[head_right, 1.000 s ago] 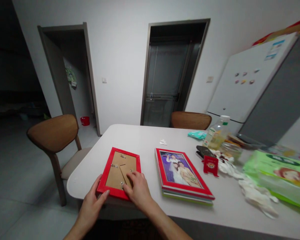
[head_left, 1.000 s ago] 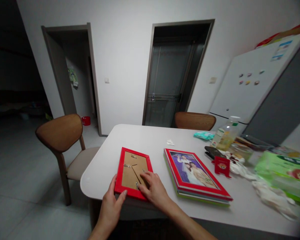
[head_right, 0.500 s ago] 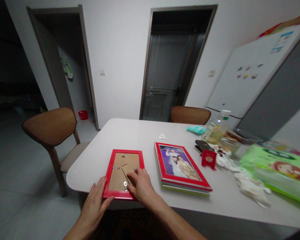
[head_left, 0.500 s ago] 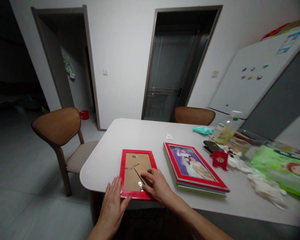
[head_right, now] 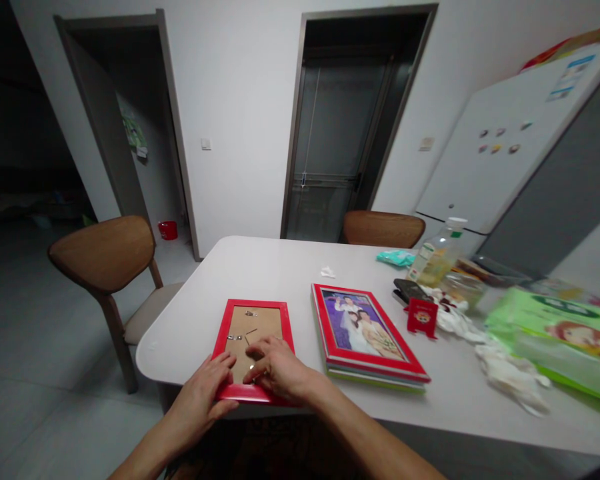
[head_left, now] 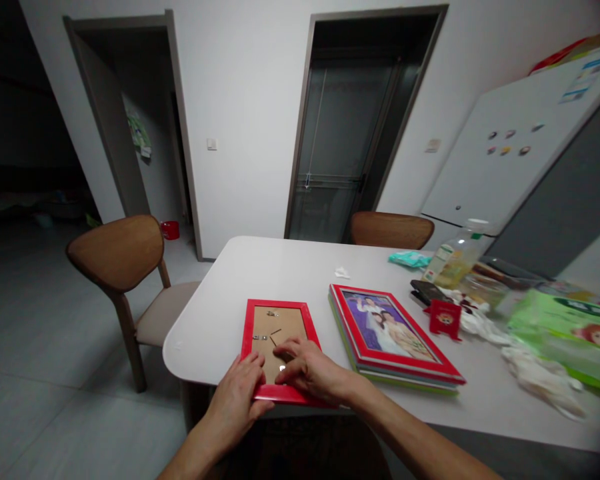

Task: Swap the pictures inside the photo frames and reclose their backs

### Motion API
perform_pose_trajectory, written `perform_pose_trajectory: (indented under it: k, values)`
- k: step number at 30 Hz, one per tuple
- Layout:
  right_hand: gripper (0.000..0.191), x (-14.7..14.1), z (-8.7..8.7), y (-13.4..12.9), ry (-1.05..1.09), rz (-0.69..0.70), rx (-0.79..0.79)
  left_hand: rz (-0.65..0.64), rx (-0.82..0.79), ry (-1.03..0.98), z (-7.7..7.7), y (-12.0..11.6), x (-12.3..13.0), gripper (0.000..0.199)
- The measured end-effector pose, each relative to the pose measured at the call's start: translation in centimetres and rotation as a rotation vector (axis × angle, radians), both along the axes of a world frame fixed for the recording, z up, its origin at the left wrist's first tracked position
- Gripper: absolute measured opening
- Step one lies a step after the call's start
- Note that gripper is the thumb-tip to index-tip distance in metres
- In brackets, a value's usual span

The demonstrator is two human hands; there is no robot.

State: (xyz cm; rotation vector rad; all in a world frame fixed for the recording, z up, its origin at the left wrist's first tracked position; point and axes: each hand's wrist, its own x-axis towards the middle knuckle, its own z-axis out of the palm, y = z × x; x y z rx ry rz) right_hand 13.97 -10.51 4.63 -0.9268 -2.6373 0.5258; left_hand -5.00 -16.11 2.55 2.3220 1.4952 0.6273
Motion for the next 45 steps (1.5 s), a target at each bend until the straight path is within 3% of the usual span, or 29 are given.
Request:
perform_pose_trajectory:
  k: [7, 11, 16, 21, 27, 33, 38, 42, 45]
  values:
    - [0.018, -1.9, -0.5, 0.1, 0.045, -0.195, 0.05, 0.028, -0.006, -0.011, 0.0, -0.2, 0.1, 0.037]
    - [0.025, -3.7, -0.8, 1.5, 0.095, -0.29, 0.085, 0.03, -0.028, 0.012, 0.3, -0.1, 0.2, 0.032]
    - [0.018, -6.3, -1.4, 3.7, 0.056, -0.343, 0.143, 0.029, -0.008, -0.006, 0.5, -0.1, 0.3, 0.045]
    - [0.016, -7.4, -2.3, 4.7, 0.043, -0.417, 0.142, 0.026, -0.015, -0.033, 0.5, -0.1, 0.4, 0.045]
    - [0.018, -6.9, -2.3, 5.3, 0.049, -0.482, 0.144, 0.02, -0.053, -0.042, 1.1, -0.4, 0.4, 0.024]
    - [0.024, -5.2, -2.0, 8.0, 0.025, -0.588, 0.146, 0.027, -0.088, -0.029, 1.5, -0.5, 0.4, 0.025]
    - [0.025, -5.4, -2.5, 9.2, 0.0, -0.644, 0.125, 0.037, -0.094, -0.015, 1.3, -0.3, 0.5, 0.028]
    - [0.026, -5.1, -1.8, 9.1, -0.022, -0.614, 0.083, 0.039, -0.096, -0.033, 1.4, -0.3, 0.4, 0.026]
    - [0.024, -2.9, -0.7, 8.5, -0.055, -0.543, 0.065, 0.034, -0.094, -0.036, 1.5, -0.4, 0.3, 0.027]
